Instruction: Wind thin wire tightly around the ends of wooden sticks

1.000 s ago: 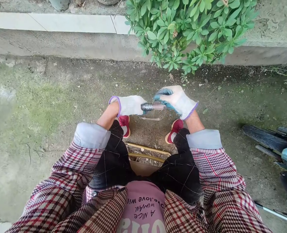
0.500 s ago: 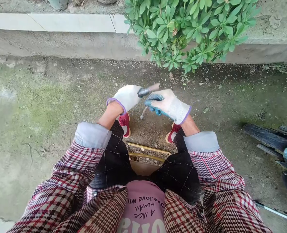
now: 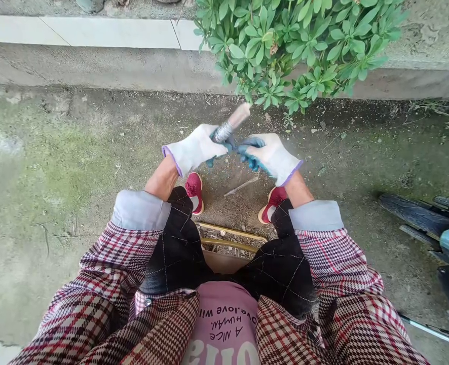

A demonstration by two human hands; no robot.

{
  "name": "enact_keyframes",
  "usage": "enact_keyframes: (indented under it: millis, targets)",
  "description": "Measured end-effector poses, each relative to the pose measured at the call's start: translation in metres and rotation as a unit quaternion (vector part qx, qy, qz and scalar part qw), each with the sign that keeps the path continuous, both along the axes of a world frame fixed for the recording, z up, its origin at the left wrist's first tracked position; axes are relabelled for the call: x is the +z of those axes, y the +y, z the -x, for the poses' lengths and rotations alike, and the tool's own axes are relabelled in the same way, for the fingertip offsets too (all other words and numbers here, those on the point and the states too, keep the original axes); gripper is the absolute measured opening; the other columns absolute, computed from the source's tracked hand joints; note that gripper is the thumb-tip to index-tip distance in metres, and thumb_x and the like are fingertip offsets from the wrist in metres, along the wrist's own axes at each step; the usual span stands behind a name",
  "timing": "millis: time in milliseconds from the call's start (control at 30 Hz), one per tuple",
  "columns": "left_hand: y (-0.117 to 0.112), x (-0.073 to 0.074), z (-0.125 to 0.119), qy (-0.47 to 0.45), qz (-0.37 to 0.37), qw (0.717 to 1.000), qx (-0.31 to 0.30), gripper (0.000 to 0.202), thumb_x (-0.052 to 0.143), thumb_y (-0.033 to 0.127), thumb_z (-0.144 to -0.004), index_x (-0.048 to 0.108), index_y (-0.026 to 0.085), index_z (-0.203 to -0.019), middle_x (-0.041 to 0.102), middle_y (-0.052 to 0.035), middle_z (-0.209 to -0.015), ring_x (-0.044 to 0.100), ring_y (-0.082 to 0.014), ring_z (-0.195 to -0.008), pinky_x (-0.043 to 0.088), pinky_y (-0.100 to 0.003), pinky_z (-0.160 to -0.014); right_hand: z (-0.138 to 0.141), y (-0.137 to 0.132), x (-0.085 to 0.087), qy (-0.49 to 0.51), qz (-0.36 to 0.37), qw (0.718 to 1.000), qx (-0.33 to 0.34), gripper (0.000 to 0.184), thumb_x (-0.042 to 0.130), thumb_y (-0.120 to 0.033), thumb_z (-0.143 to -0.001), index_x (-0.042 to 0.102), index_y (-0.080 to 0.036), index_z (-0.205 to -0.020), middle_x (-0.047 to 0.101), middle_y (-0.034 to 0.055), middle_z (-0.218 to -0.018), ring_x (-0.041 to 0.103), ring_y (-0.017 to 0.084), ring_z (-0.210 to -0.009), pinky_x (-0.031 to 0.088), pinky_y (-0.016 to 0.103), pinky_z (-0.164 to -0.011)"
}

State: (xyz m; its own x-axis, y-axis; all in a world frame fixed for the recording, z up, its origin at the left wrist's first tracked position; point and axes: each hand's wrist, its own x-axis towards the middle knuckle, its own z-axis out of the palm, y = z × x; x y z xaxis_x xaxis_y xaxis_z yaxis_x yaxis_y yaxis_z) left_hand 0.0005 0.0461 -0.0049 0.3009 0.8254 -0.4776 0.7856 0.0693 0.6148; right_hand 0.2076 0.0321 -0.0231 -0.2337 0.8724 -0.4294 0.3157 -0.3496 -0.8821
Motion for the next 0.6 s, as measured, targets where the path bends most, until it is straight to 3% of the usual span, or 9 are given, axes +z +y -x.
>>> enact_keyframes:
  millis: [67,167,300,400,467,600]
  targets:
    - [0.005,-0.005,0.001,0.012,-0.045,0.999,0.005,0.029,0.056,0.026,-0.097,0.071,0.015,-0.118,0.075,-0.0053,-0.097,0.066,-0.0152,-0.081,0.054,-0.028,-0.076,0.008,-0.007,0.004,0.001,0.006,1.0,0.022,0.024,0.083,-0.032,-0.085,0.068,-0.025,-0.068,0.069,0.0025,-0.066,0.054,0.013,-0.049,0.046,0.031,-0.046]
    - [0.003,-0.013,-0.001,0.128,-0.087,0.987,-0.035,0.029,0.054,0.02,-0.097,0.075,0.016,-0.116,0.077,-0.0112,-0.107,0.071,-0.0247,-0.101,0.054,-0.036,-0.093,0.011,-0.013,0.011,-0.025,-0.026,0.998,0.055,0.022,0.083,-0.034,-0.084,0.07,-0.026,-0.068,0.067,0.0009,-0.063,0.055,0.015,-0.052,0.047,0.031,-0.047]
    - [-0.009,-0.015,-0.008,0.211,-0.063,0.965,-0.141,0.032,0.051,0.02,-0.096,0.078,0.018,-0.114,0.079,-0.0144,-0.108,0.073,-0.0293,-0.103,0.054,-0.039,-0.089,-0.002,-0.006,0.013,-0.103,-0.111,0.986,0.071,0.013,0.08,-0.027,-0.083,0.074,-0.028,-0.072,0.069,-0.0003,-0.065,0.059,0.018,-0.062,0.048,0.031,-0.052]
    - [-0.014,-0.007,-0.009,0.163,-0.025,0.963,-0.212,0.027,0.057,0.021,-0.092,0.08,0.016,-0.106,0.079,-0.0122,-0.095,0.071,-0.0248,-0.086,0.053,-0.035,-0.078,-0.013,0.004,0.009,-0.116,-0.128,0.984,0.053,0.018,0.077,-0.016,-0.081,0.073,-0.027,-0.067,0.072,0.0015,-0.071,0.063,0.02,-0.069,0.051,0.033,-0.059]
    - [-0.014,-0.001,-0.006,0.097,0.033,0.968,-0.228,0.024,0.061,0.02,-0.088,0.08,0.014,-0.101,0.077,-0.0093,-0.084,0.066,-0.0207,-0.073,0.051,-0.033,-0.069,-0.017,0.008,0.007,-0.093,-0.101,0.99,0.035,0.019,0.075,-0.011,-0.081,0.074,-0.025,-0.067,0.073,0.0021,-0.072,0.061,0.018,-0.065,0.05,0.032,-0.058]
    - [-0.01,0.002,0.001,-0.051,0.083,0.985,-0.144,0.034,0.059,0.023,-0.09,0.078,0.017,-0.118,0.076,-0.0053,-0.087,0.062,-0.0166,-0.067,0.051,-0.03,-0.061,-0.013,0.009,0.003,-0.013,-0.029,0.999,-0.008,0.014,0.074,-0.016,-0.085,0.074,-0.022,-0.073,0.068,0.0008,-0.064,0.051,0.012,-0.049,0.043,0.028,-0.044]
